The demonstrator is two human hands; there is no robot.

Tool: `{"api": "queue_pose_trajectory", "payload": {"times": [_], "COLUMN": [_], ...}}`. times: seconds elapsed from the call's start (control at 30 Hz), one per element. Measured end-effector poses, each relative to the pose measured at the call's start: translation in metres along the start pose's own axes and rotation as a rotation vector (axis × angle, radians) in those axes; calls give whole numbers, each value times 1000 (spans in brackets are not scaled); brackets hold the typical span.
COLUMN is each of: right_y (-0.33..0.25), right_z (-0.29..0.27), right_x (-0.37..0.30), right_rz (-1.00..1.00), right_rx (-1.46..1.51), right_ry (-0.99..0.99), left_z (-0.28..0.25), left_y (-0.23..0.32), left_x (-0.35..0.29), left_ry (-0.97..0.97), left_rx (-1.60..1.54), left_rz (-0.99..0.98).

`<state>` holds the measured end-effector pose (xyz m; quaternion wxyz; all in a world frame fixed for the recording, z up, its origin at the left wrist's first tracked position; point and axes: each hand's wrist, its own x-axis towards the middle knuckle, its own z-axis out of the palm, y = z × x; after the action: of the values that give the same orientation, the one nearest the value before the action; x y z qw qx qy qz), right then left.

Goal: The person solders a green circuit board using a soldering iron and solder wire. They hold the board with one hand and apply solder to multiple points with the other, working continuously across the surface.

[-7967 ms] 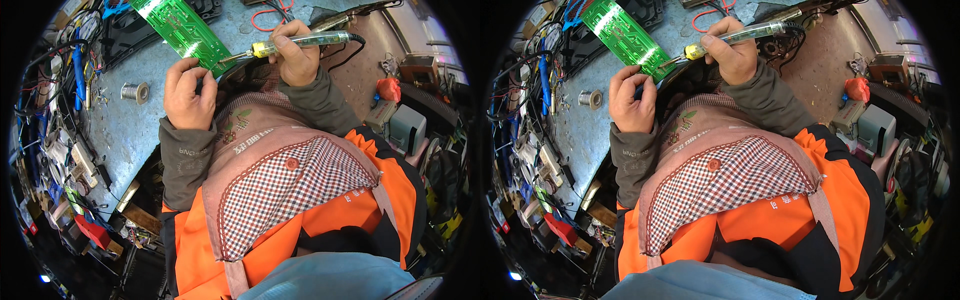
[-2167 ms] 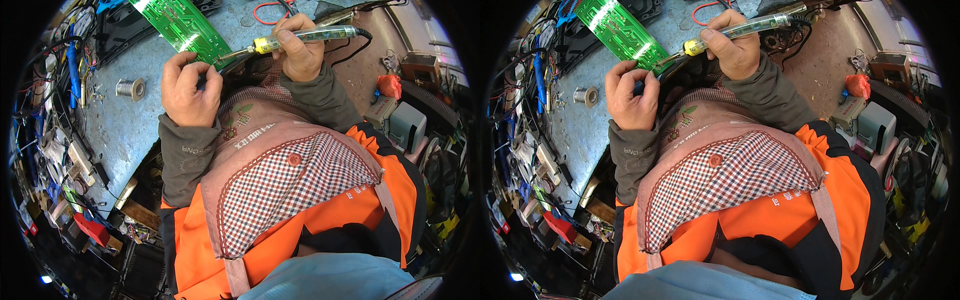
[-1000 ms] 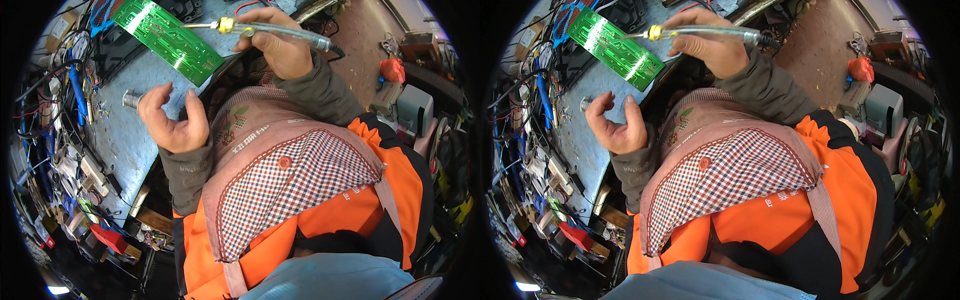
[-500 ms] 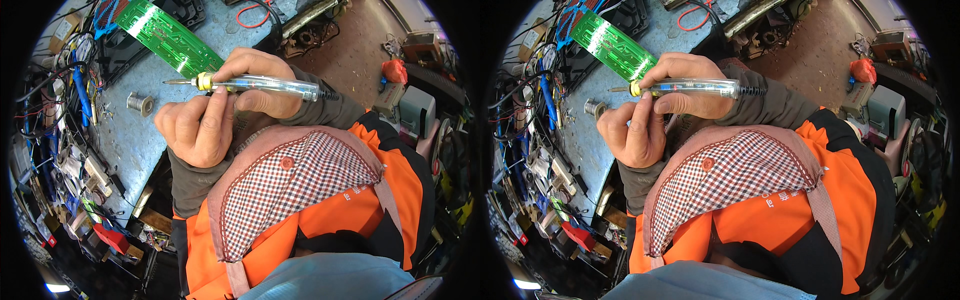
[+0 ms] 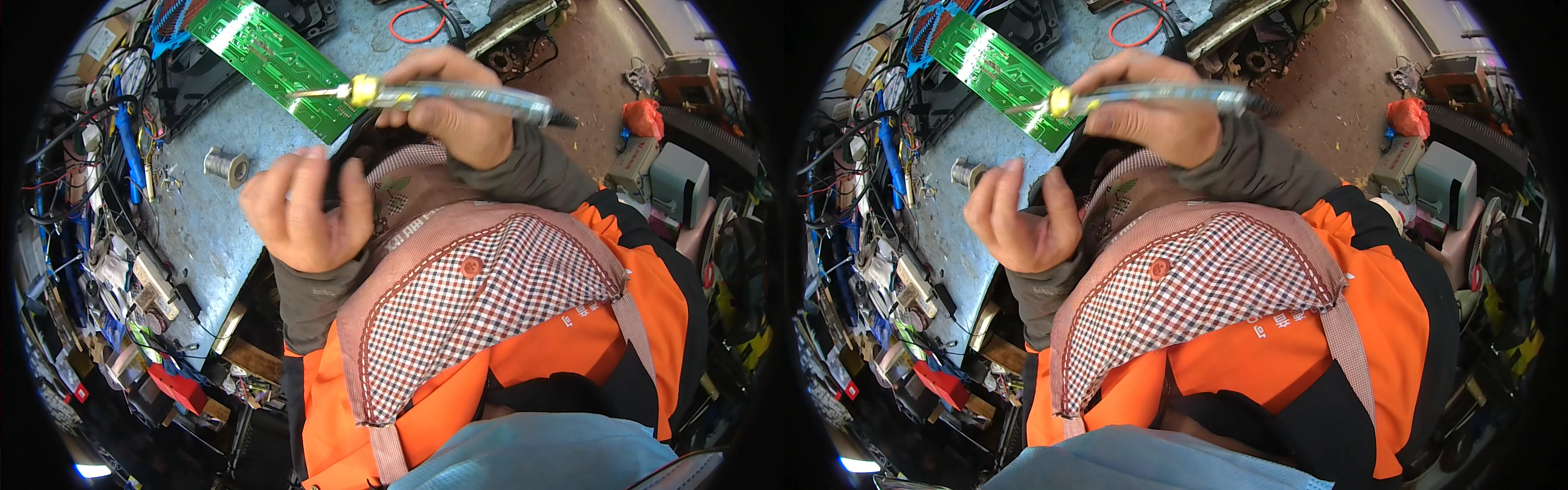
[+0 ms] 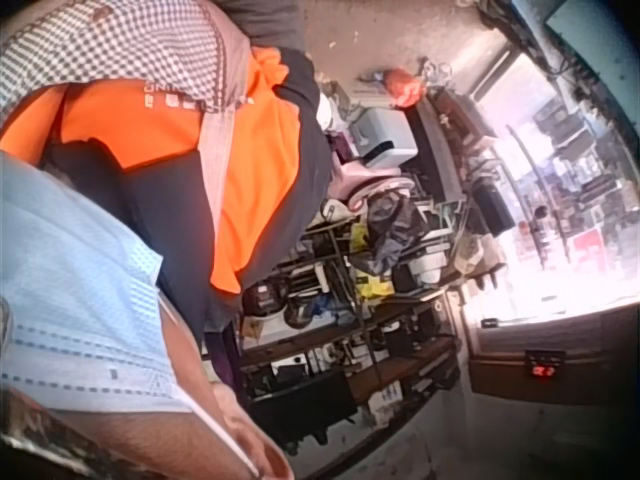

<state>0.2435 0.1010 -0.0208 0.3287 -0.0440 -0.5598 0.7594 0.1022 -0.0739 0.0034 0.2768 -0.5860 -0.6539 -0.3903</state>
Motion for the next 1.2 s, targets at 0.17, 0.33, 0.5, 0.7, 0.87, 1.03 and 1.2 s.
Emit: {"api": "queue_pose_trajectory", "payload": {"times": [0.17,0.33,0.5,0.7,0.87,1.03,1.2], "right_y": [9,0,-22,-35,-29,-29,-31], "right_z": [-40,-69,-54,-69,-76,-85,-87], "right_x": [21,35,82,110,110,110,112], "right_rz": [-68,-280,-962,-120,-175,-180,-197], "right_rx": [235,26,-303,-260,-314,-399,-463], "right_ry": [138,263,476,389,395,395,389], "left_z": [-4,0,4,34,28,25,25], "left_y": [-27,-34,-25,-32,-30,-27,-28], "left_x": [-7,-23,-14,-40,-23,-12,-15], "left_ry": [-178,-181,-272,-21,-88,-83,-114], "left_rx": [71,-54,-78,-312,-214,-176,-205], "left_rz": [-96,-118,-206,-561,-433,-313,-330]}}
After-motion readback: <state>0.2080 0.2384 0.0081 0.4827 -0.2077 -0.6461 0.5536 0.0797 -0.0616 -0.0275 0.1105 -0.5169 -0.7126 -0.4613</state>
